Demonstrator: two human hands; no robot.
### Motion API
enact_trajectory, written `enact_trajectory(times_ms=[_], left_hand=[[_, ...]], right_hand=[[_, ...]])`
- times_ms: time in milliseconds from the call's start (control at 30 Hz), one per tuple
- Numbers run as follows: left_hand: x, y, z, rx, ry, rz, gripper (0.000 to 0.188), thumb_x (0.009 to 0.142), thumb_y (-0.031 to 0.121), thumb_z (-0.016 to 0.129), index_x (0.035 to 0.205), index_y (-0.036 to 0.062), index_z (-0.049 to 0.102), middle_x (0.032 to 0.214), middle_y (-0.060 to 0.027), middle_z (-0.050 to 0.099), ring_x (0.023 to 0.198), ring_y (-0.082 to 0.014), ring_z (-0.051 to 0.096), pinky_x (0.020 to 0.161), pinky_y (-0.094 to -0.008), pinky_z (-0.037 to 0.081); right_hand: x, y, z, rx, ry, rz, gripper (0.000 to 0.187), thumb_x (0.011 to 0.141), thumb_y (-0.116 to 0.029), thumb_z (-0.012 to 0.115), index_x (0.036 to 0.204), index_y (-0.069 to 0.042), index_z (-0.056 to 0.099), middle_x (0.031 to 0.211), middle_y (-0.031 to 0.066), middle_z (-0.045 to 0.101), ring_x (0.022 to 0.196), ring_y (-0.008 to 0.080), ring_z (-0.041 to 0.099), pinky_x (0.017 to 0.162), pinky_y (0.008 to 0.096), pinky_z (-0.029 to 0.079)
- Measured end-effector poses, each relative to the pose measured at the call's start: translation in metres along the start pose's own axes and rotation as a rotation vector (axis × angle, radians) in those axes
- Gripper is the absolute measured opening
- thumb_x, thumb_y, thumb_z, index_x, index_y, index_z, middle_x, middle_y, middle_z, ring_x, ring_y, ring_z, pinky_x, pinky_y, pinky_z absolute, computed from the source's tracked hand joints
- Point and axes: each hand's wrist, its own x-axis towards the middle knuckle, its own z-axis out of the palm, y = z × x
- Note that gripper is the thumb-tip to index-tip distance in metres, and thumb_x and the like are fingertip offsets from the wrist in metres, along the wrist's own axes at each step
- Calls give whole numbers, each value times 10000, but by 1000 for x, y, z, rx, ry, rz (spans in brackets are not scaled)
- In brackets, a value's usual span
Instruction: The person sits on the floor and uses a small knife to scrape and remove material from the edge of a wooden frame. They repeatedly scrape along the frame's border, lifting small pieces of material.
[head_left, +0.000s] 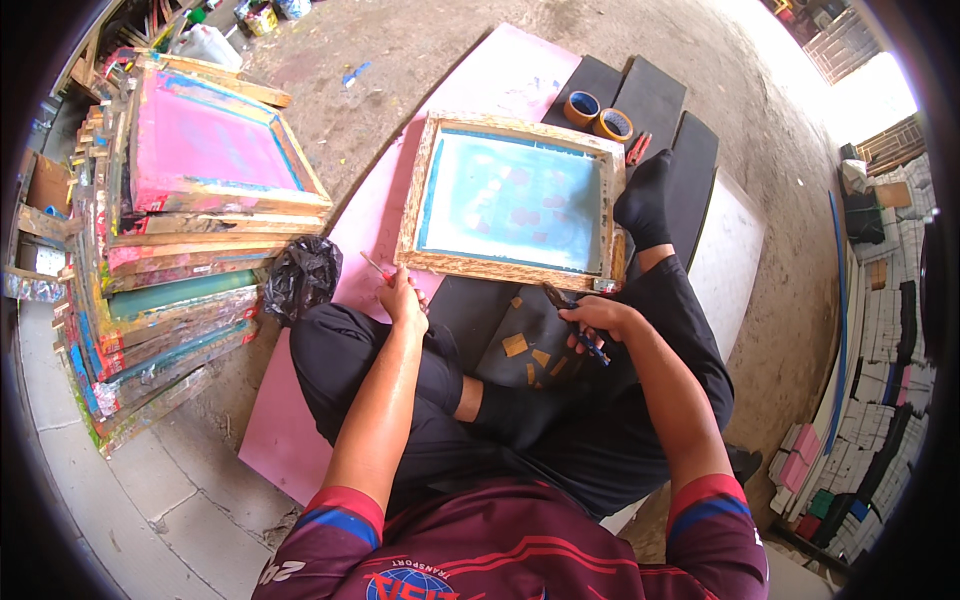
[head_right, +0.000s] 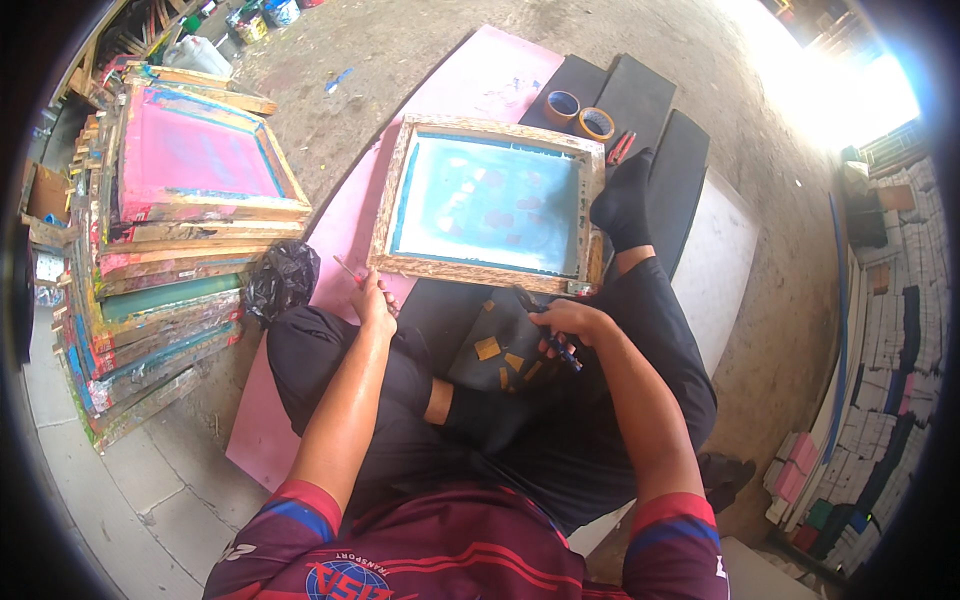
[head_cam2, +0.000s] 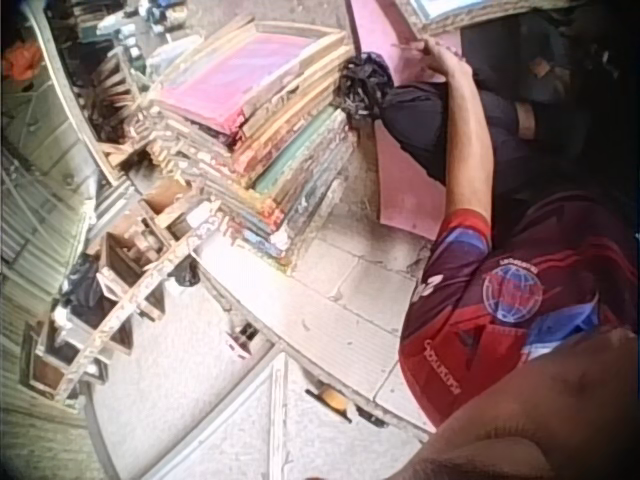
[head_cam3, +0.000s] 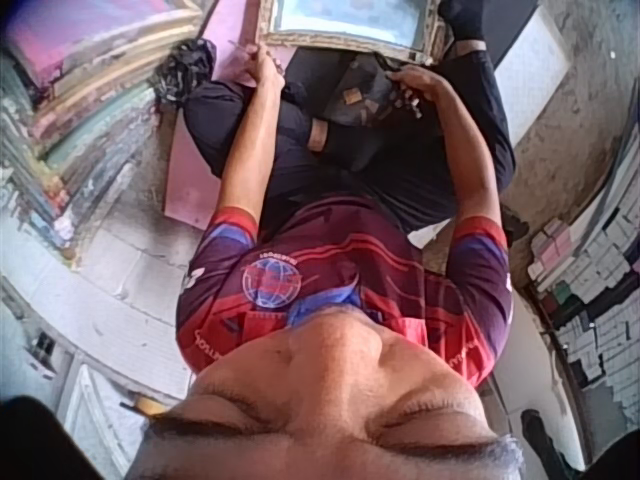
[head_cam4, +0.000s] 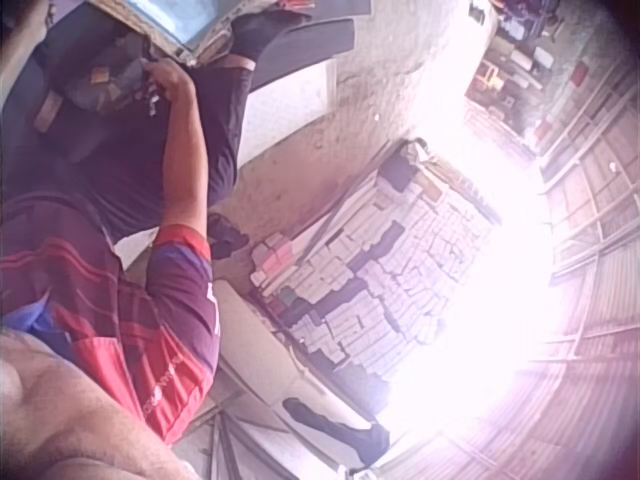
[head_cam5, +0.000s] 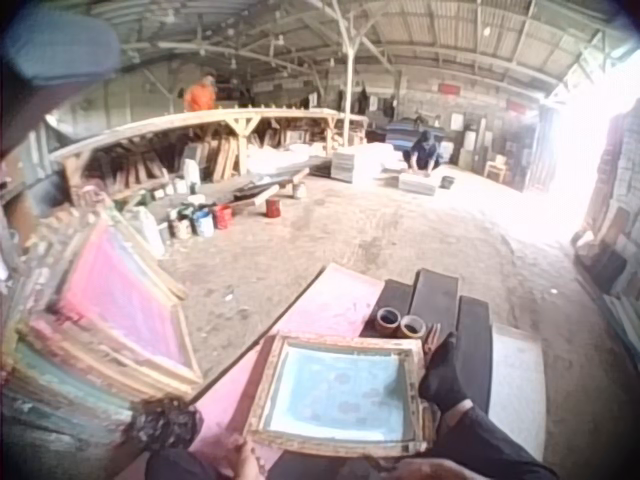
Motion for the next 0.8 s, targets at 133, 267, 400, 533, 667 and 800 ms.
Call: enact_trajectory(times_ms=[133, 267, 400, 533, 667, 800], left_hand=[[-8, 2, 4, -4, -5, 31, 203, 974, 263, 648, 873, 126, 538, 691, 19, 526, 446, -103, 466, 385, -282, 367], [-6, 1, 3, 2, -3, 42, 202, 980, 275, 650, 889, 128, 545, 706, 18, 528, 443, -104, 461, 385, -281, 366], [0, -3, 0, -4, 12, 38, 254, 1001, 301, 635, 873, 120, 513, 705, 11, 519, 447, -102, 460, 381, -282, 361], [10, -1, -6, -66, 42, -21, 297, 1012, 322, 630, 846, 119, 491, 694, 9, 510, 451, -101, 460, 383, -277, 358], [26, -2, -11, -108, 162, 22, 338, 1010, 354, 636, 815, 122, 485, 639, 18, 478, 437, -105, 440, 376, -271, 345], [26, 2, -9, -156, 245, 74, 410, 959, 471, 677, 773, 160, 486, 577, 34, 439, 394, -107, 398, 344, -270, 311]], right_hand=[[1, -3, 10, -288, 208, -40, 494, 999, -402, 583, 1018, 90, 631, 821, 198, 716, 640, 247, 718, 563, 392, 572], [-4, -3, 32, -544, 495, -51, 568, 961, -483, 600, 988, 80, 667, 897, 250, 723, 787, 361, 730, 780, 459, 579], [8, 13, 38, -681, 682, -154, 542, 958, -503, 603, 1041, 25, 688, 980, 267, 721, 977, 427, 697, 888, 514, 542], [16, 28, 35, -796, 804, -303, 479, 954, -482, 621, 1004, -9, 668, 854, 254, 711, 873, 446, 700, 806, 543, 548], [24, 38, 32, -851, 871, -405, 416, 955, -445, 630, 977, -29, 643, 790, 227, 706, 795, 435, 702, 735, 530, 561], [23, 42, 38, -836, 902, -576, 378, 948, -419, 651, 973, -42, 634, 751, 206, 702, 739, 422, 701, 681, 518, 564]])
